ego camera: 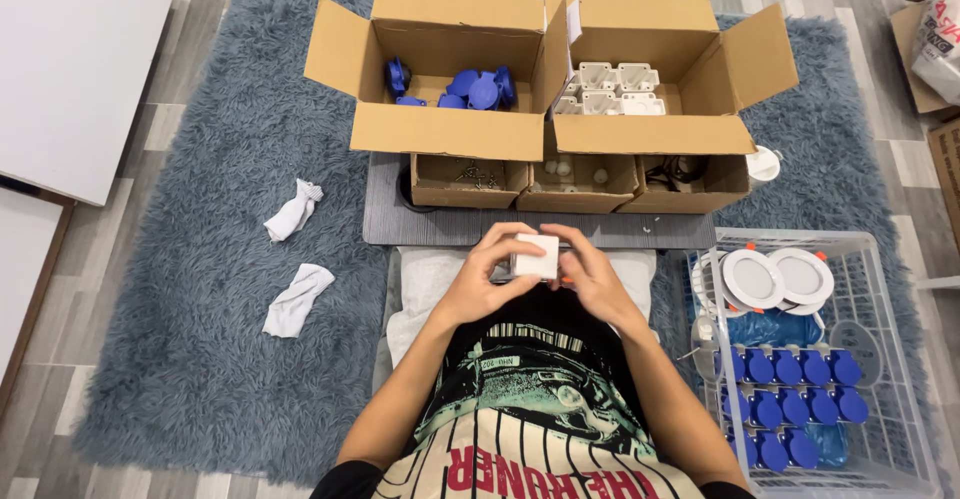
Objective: Assembling electrical switches or sockets by attaching plastic parts and using a screwdriver to fasten them.
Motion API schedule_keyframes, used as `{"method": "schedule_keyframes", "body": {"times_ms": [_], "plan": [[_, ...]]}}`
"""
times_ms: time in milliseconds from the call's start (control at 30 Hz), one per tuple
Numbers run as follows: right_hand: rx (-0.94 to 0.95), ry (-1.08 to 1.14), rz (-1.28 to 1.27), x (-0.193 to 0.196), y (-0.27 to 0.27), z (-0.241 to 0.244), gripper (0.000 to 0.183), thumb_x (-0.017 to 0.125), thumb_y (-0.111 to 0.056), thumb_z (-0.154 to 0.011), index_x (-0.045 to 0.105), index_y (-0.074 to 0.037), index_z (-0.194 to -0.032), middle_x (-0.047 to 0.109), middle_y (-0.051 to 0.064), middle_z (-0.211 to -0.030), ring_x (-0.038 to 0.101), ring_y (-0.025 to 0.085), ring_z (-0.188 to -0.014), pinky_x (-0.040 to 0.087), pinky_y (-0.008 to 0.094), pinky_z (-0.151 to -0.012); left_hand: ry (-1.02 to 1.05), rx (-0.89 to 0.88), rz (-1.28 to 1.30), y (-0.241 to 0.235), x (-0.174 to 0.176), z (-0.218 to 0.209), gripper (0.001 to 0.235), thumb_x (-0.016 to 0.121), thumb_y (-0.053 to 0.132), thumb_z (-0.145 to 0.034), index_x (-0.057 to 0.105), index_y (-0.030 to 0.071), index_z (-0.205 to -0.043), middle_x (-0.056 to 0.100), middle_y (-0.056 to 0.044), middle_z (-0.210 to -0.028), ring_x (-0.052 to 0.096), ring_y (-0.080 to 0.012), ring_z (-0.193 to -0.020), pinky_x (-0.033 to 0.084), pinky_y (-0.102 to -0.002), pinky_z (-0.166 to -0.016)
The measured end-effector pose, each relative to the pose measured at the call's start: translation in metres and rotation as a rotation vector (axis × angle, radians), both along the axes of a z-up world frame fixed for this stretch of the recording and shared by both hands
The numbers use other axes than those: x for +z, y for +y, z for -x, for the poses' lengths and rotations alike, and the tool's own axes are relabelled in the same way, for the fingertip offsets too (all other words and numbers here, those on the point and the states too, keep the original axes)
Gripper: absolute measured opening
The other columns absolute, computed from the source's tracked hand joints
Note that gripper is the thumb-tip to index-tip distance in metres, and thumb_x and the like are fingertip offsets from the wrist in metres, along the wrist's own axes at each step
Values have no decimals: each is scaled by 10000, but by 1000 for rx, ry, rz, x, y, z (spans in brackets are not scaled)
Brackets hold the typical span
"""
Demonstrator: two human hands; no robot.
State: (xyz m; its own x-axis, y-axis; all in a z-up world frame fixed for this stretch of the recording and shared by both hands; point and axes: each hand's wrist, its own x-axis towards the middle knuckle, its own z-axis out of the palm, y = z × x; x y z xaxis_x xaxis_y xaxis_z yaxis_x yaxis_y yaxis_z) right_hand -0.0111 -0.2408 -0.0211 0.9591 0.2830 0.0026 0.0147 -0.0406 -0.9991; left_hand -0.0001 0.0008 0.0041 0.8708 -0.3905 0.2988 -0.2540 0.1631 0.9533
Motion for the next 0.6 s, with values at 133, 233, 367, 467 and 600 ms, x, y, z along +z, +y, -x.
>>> {"method": "schedule_keyframes", "body": {"times_ms": [133, 233, 367, 467, 600], "plan": [[-31, -61, -21, 1, 6, 8, 481, 658, -99, -1052, 580, 15, -1513, 618, 145, -1419, 714, 228, -1032, 663, 368, -849, -64, -18, 29, 1, 5, 0, 400, 906, 121, -890, 810, 128, -1278, 603, -137, -1447, 619, -290, -1336, 512, -457, -1144], [-45, -127, -16, 19, 10, 7, 499, 745, -41, -994, 620, 34, -1472, 603, 154, -1423, 714, 241, -1107, 635, 412, -962, 6, -16, 85, 2, -7, -4, 490, 890, 137, -909, 747, 121, -1378, 568, -133, -1486, 578, -267, -1368, 500, -458, -1164], [-57, -309, 8, 40, 12, 9, 565, 868, -8, -889, 681, 23, -1421, 584, 182, -1468, 722, 268, -1210, 593, 435, -1061, 159, -21, 21, 9, -26, -4, 576, 715, 239, -1078, 545, 81, -1606, 559, -178, -1515, 718, -249, -1117, 640, -432, -941], [-52, -412, 74, 57, 14, 11, 600, 926, -14, -824, 718, -4, -1386, 582, 223, -1482, 733, 337, -1236, 593, 498, -1086, 244, -87, 84, 8, -14, -3, 577, 637, 255, -1113, 486, 58, -1634, 628, -243, -1428, 773, -240, -839, 684, -357, -726], [-42, -416, 49, 58, 18, 12, 623, 909, -20, -841, 695, -23, -1426, 542, 229, -1544, 697, 336, -1294, 563, 497, -1122, 221, -48, 78, 8, -10, -1, 639, 691, 115, -1060, 451, 15, -1643, 573, -306, -1481, 778, -265, -907, 696, -386, -791]]}}
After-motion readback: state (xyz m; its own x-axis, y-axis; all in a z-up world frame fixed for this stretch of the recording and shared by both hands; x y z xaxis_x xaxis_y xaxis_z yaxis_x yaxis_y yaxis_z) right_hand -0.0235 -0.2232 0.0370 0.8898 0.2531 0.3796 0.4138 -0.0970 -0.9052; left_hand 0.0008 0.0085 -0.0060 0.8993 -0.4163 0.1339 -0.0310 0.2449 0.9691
